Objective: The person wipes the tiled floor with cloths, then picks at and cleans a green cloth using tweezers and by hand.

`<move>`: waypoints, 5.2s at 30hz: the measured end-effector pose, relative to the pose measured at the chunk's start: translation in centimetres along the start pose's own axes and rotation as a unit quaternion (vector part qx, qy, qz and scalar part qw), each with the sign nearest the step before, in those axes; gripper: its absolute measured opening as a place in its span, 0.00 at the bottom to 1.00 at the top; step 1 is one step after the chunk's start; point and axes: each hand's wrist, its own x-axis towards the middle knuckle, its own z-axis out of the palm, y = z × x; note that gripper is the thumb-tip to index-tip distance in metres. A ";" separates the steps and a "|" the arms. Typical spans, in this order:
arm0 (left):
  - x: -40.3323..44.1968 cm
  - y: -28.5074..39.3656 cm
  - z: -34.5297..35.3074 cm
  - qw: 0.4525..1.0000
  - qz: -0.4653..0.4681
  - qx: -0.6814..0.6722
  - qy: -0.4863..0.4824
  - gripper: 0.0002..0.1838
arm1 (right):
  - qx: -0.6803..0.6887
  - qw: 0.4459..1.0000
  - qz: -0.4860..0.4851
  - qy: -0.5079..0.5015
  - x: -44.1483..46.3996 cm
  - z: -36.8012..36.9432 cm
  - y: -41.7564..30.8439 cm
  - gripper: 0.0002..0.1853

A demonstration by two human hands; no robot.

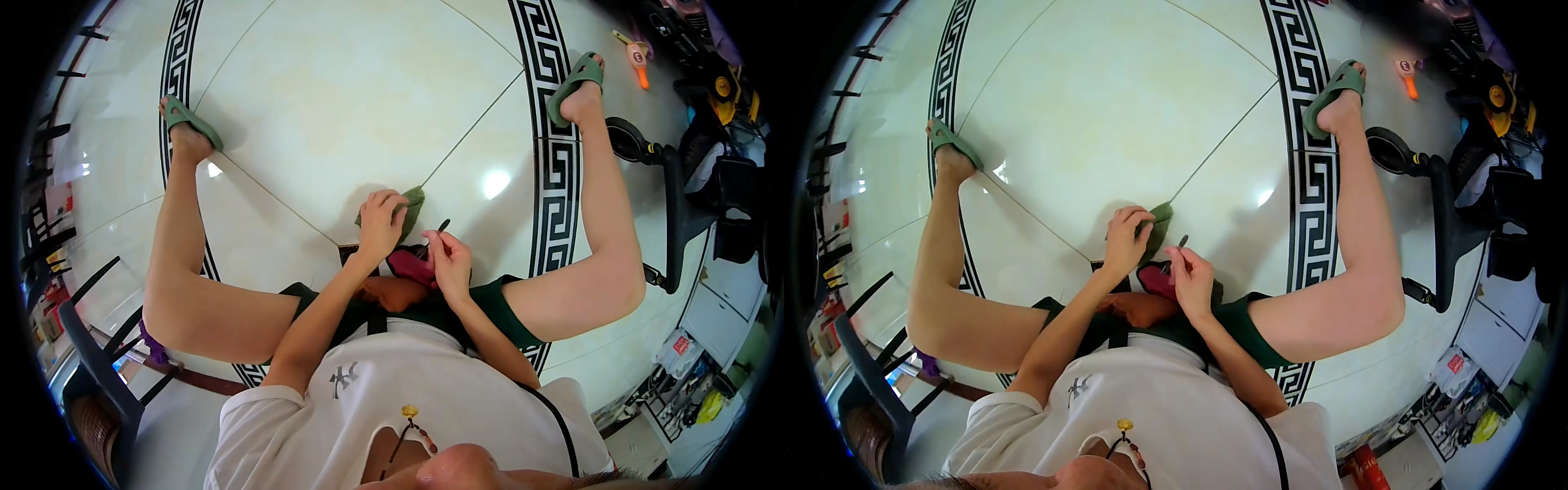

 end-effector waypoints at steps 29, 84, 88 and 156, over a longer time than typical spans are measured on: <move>3.8 -2.8 1.3 0.818 -0.442 -0.296 -0.218 0.12 | 0.504 0.834 0.225 0.034 8.1 8.3 2.2 0.16; -0.8 0.9 1.6 0.976 -0.134 -0.171 -0.021 0.15 | 0.347 0.910 0.207 0.093 9.6 7.0 2.0 0.11; -1.8 1.6 -0.5 0.989 -0.057 -0.122 -0.069 0.18 | 0.325 0.924 0.172 0.107 9.2 7.4 2.2 0.11; 7.2 -0.1 1.1 0.986 0.087 0.022 -0.140 0.14 | 0.446 0.853 0.265 0.052 9.6 1.0 2.8 0.12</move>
